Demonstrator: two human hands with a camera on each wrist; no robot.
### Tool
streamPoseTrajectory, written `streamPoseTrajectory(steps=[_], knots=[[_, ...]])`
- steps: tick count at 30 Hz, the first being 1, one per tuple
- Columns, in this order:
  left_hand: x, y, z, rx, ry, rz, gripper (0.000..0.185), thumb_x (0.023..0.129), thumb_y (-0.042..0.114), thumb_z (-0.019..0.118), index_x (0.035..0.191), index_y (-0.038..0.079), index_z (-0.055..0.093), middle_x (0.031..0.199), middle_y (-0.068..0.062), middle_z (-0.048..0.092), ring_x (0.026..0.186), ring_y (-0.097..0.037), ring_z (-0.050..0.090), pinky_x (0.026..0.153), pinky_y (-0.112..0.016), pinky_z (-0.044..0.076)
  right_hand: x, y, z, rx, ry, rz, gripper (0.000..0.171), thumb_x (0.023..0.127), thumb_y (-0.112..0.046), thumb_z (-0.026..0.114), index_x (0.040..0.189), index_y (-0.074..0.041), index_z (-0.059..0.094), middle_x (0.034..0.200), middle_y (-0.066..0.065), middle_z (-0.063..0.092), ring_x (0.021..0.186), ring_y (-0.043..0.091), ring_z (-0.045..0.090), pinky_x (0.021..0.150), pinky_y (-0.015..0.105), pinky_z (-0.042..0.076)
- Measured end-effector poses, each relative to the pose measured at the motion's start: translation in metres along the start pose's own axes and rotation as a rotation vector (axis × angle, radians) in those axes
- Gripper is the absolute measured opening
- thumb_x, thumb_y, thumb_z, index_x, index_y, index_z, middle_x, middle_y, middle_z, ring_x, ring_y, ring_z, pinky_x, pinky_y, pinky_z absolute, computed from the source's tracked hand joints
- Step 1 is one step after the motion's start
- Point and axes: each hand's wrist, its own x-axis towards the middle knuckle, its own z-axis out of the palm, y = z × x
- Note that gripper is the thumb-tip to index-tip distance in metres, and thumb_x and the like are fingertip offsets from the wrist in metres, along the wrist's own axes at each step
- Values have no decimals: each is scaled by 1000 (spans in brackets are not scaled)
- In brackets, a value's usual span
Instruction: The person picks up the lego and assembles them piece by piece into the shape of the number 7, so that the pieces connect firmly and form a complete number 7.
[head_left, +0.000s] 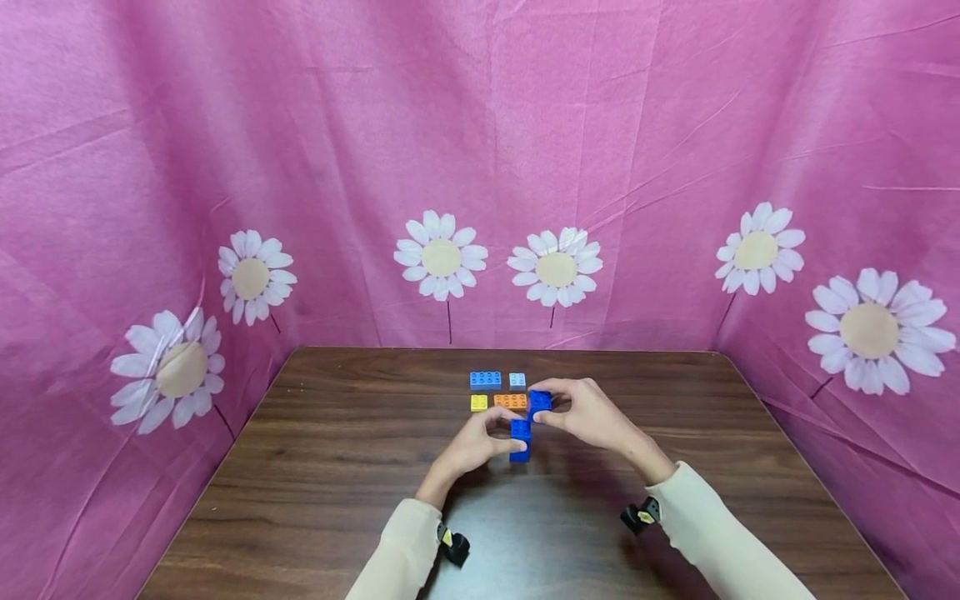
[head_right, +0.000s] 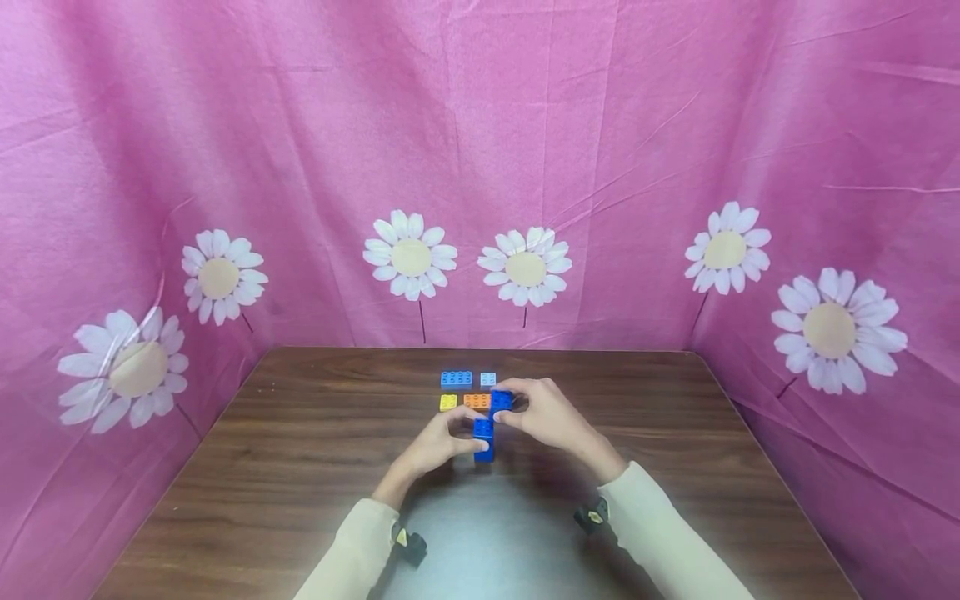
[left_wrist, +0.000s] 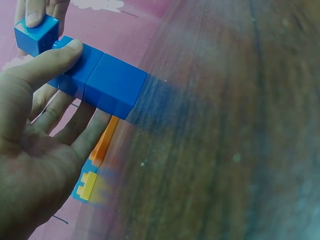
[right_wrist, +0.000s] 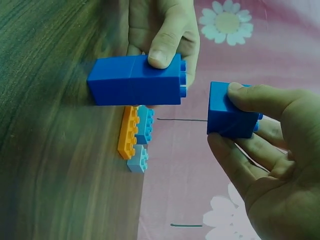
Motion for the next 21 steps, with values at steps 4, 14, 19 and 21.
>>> streamPoseTrajectory(steps=[4,14,19,21], knots=[[0,0,-1,-5,1,4,30,94,18,83,120,8,72,118,-13,75,106,-15,68,95,-32,56,2,-4,-1,-10,-21,-15,39,93,-20,84,131,-13,74,107,0,80,96,14,76,85,34,65],[-1,-1,-1,-33,-17,3,30,91,14,85,117,8,71,115,-7,75,106,-15,68,96,-31,56,2,-16,-1,7,-81,-43,43,95,-21,82,135,-6,72,113,3,80,99,16,76,84,32,65],[-2,-1,0,-46,-30,-3,31,91,12,85,116,5,69,113,-4,74,106,-14,68,95,-29,56,4,-19,3,-6,-99,-61,39,95,-20,82,131,-9,73,113,3,79,97,13,75,84,31,65],[-2,-1,0,-49,-34,-2,31,90,11,86,115,3,68,111,-3,74,105,-12,68,94,-28,56,4,-19,4,-12,-105,-67,37,95,-19,82,130,-10,74,113,4,79,96,13,75,84,33,65]])
